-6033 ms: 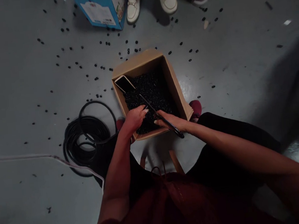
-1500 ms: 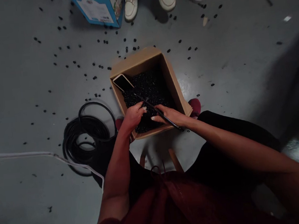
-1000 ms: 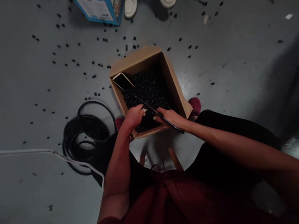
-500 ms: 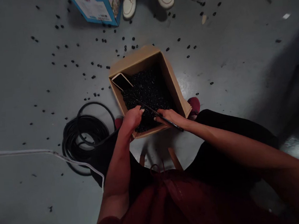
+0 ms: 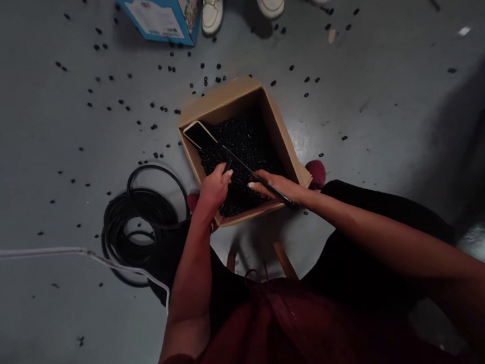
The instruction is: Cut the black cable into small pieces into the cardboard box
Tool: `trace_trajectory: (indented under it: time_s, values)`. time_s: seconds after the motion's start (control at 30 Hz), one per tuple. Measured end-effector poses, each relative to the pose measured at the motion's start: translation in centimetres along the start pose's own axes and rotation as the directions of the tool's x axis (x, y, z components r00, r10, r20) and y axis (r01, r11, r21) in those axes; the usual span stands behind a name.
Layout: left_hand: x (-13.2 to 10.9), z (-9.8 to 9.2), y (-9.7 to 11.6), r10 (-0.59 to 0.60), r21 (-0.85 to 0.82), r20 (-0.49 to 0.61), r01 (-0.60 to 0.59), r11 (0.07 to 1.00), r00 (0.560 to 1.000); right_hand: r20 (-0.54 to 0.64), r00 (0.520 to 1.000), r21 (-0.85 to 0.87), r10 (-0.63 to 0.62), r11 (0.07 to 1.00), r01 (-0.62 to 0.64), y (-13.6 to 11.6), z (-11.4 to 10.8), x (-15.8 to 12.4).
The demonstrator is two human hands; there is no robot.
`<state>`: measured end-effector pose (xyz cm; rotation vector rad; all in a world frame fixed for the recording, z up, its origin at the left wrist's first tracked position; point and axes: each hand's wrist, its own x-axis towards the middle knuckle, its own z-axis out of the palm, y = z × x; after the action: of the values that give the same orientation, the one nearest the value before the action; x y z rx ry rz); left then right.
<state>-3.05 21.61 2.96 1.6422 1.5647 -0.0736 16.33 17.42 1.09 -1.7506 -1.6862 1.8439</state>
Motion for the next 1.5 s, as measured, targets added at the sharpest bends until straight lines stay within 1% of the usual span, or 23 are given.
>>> trace_trajectory:
  time_s: [0.1, 0.2, 0.3, 0.47, 0.57, 0.63, 0.77, 0.93, 1.07, 1.2, 1.4, 1.5]
  values:
    - [-0.1, -0.2, 0.0, 0.012, -0.016, -0.073, -0.013, 1.0, 0.997, -0.001, 1.0, -0.046, -0.02, 0.999, 0.02, 0.1, 0.1, 0.0]
    - [0.0, -0.2, 0.0, 0.014, 0.01, -0.1, -0.013, 1.0, 0.995, 0.028, 1.0, -0.047, -0.012, 0.999, 0.013, -0.1, 0.1, -0.2]
    - [0.0, 0.0, 0.0, 0.013, 0.022, -0.071, -0.011, 1.0, 0.997, 0.049, 0.999, -0.047, -0.009, 0.999, 0.011, -0.5, 0.0, -0.4]
    - [0.1, 0.2, 0.2, 0.061, 0.045, 0.001, -0.061, 0.997, 0.998, 0.069, 0.998, -0.059, 0.005, 0.998, -0.001, -1.2, -0.3, -0.8]
    - [0.1, 0.2, 0.2, 0.082, 0.057, 0.049, -0.085, 0.995, 0.995, 0.085, 0.996, -0.074, -0.01, 0.997, 0.016, -1.2, -0.4, -0.8]
    - [0.1, 0.2, 0.1, 0.098, 0.064, 0.061, -0.102, 0.993, 0.993, 0.085, 0.996, -0.085, -0.025, 0.996, 0.032, -1.0, -0.3, -0.7]
    - [0.0, 0.2, 0.0, 0.139, 0.073, 0.075, -0.144, 0.987, 0.987, 0.043, 0.998, -0.1, -0.054, 0.993, 0.058, -0.4, 0.3, -0.6]
    - [0.0, 0.4, -0.1, 0.153, 0.113, 0.092, -0.163, 0.98, 0.984, 0.04, 0.999, -0.178, -0.02, 0.984, 0.027, -0.3, 0.5, -0.6]
    - [0.0, 0.6, -0.2, 0.115, 0.151, 0.1, -0.129, 0.98, 0.988, 0.052, 0.999, -0.25, -0.003, 0.968, 0.015, -0.6, 0.4, -0.6]
    - [0.1, 0.9, -0.2, 0.066, 0.248, 0.15, -0.102, 0.963, 0.987, 0.071, 0.996, -0.304, 0.044, 0.952, -0.02, -0.7, 0.6, -0.6]
    - [0.1, 1.3, -0.2, -0.068, 0.402, 0.22, -0.027, 0.915, 0.973, 0.086, 0.993, -0.357, 0.085, 0.933, -0.049, -0.4, 1.2, -0.4]
    - [0.0, 1.2, 0.1, -0.132, 0.46, 0.217, 0.018, 0.888, 0.967, 0.085, 0.994, -0.38, 0.071, 0.925, -0.034, 0.0, 1.6, -0.3]
